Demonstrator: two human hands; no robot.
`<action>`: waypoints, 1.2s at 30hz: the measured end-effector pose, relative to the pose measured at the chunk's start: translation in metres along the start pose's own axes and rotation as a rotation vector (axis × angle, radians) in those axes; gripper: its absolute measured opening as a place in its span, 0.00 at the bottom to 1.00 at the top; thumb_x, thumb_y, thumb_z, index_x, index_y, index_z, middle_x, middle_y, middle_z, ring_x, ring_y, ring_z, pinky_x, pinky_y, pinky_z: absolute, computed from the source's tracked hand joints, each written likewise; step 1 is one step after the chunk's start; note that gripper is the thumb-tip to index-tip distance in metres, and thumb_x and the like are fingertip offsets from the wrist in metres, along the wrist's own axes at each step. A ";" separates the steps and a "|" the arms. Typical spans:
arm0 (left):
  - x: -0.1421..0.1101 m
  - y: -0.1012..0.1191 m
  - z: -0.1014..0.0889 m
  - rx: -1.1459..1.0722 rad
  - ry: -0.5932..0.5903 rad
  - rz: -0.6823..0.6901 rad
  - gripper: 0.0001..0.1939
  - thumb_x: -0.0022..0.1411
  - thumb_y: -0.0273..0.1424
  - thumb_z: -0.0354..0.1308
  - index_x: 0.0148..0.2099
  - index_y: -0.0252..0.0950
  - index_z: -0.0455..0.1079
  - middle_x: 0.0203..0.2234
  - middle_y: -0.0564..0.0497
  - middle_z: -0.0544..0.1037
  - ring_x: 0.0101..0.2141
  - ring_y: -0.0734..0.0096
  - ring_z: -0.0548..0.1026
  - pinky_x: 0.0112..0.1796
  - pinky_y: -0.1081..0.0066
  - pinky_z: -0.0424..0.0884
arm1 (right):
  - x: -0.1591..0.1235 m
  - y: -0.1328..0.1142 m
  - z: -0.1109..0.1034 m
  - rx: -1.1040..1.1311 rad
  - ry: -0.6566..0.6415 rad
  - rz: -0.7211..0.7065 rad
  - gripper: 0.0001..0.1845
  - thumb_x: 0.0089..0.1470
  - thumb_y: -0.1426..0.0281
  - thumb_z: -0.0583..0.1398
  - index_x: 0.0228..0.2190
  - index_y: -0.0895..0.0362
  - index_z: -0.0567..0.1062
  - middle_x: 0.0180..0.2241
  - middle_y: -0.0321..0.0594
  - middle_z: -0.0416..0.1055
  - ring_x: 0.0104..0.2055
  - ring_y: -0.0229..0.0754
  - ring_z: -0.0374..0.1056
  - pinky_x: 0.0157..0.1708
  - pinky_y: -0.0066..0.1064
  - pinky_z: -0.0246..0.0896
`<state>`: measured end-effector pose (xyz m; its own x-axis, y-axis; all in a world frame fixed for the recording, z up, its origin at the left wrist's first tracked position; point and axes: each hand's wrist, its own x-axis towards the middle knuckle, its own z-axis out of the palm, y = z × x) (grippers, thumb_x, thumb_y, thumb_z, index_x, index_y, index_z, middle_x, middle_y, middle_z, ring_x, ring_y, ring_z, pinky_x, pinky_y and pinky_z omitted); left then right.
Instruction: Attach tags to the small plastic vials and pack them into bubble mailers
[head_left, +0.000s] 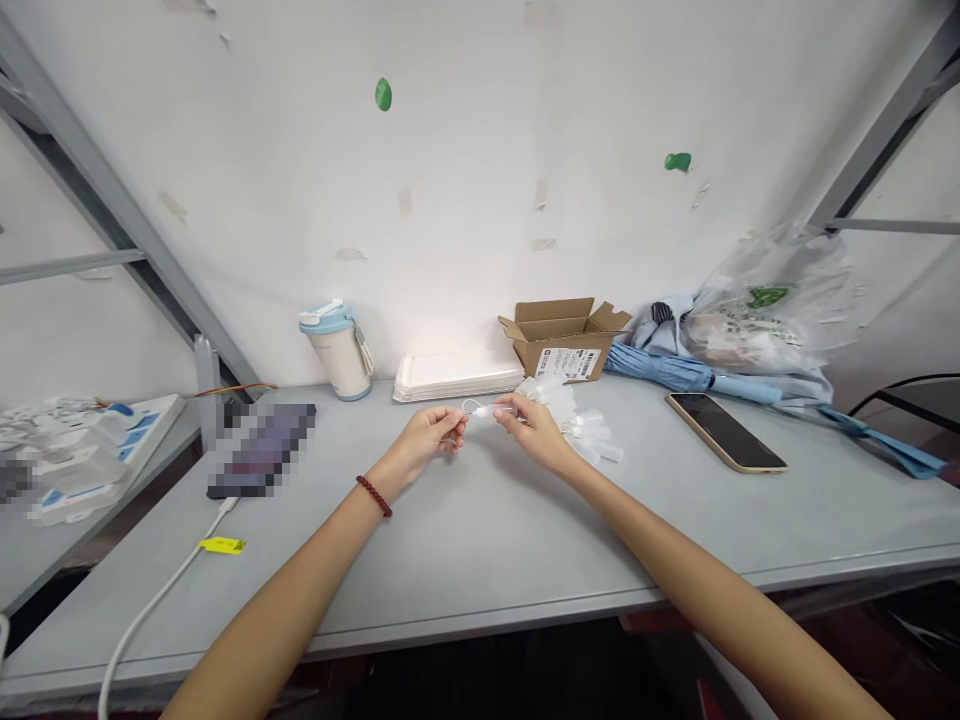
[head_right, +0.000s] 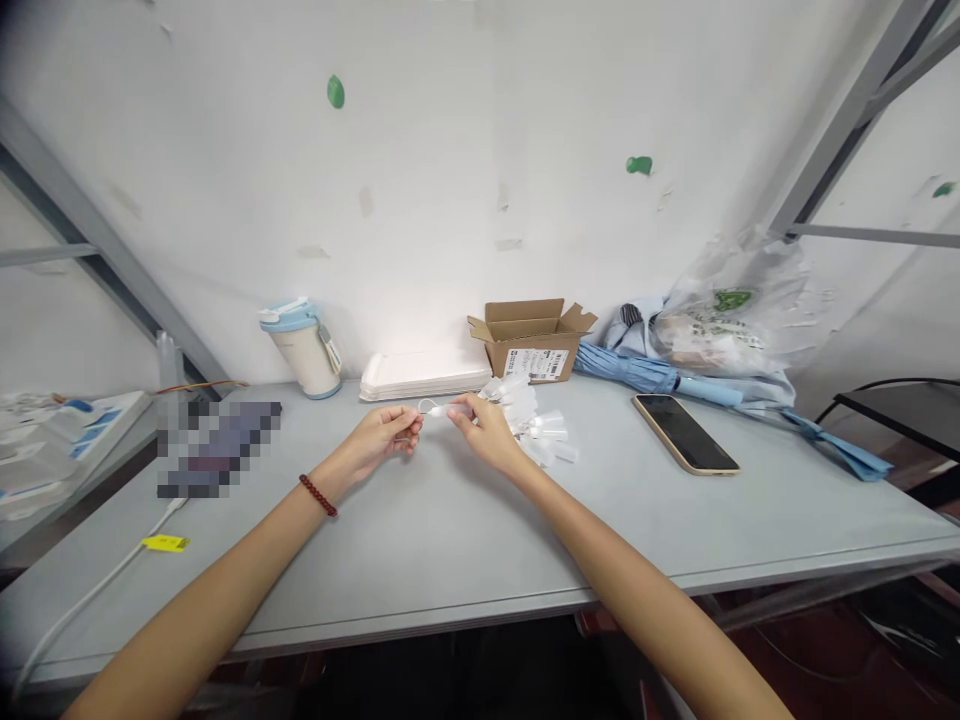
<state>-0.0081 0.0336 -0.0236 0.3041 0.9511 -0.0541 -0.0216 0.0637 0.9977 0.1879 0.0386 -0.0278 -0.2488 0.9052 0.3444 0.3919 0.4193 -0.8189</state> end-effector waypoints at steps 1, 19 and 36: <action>0.000 0.000 0.000 -0.003 0.000 -0.003 0.17 0.53 0.43 0.61 0.29 0.32 0.66 0.26 0.52 0.67 0.24 0.77 0.66 0.25 0.74 0.64 | 0.000 0.000 0.000 0.003 -0.002 0.006 0.14 0.54 0.63 0.53 0.37 0.58 0.72 0.25 0.36 0.68 0.28 0.37 0.62 0.29 0.29 0.57; -0.001 0.000 0.000 -0.098 -0.013 -0.021 0.15 0.53 0.39 0.61 0.28 0.32 0.66 0.25 0.53 0.67 0.24 0.78 0.66 0.25 0.74 0.62 | 0.000 0.000 0.000 0.016 -0.039 0.008 0.14 0.54 0.63 0.53 0.35 0.58 0.73 0.24 0.34 0.66 0.25 0.35 0.58 0.27 0.27 0.54; 0.000 -0.001 0.001 -0.032 0.026 -0.023 0.16 0.52 0.41 0.61 0.27 0.32 0.66 0.23 0.53 0.68 0.22 0.79 0.66 0.25 0.74 0.62 | 0.000 -0.001 -0.001 -0.017 -0.038 -0.009 0.12 0.55 0.63 0.53 0.33 0.58 0.72 0.24 0.34 0.65 0.24 0.35 0.57 0.27 0.27 0.52</action>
<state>-0.0068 0.0333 -0.0245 0.2801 0.9568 -0.0784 -0.0451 0.0947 0.9945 0.1882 0.0382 -0.0271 -0.2858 0.8983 0.3338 0.4046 0.4289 -0.8077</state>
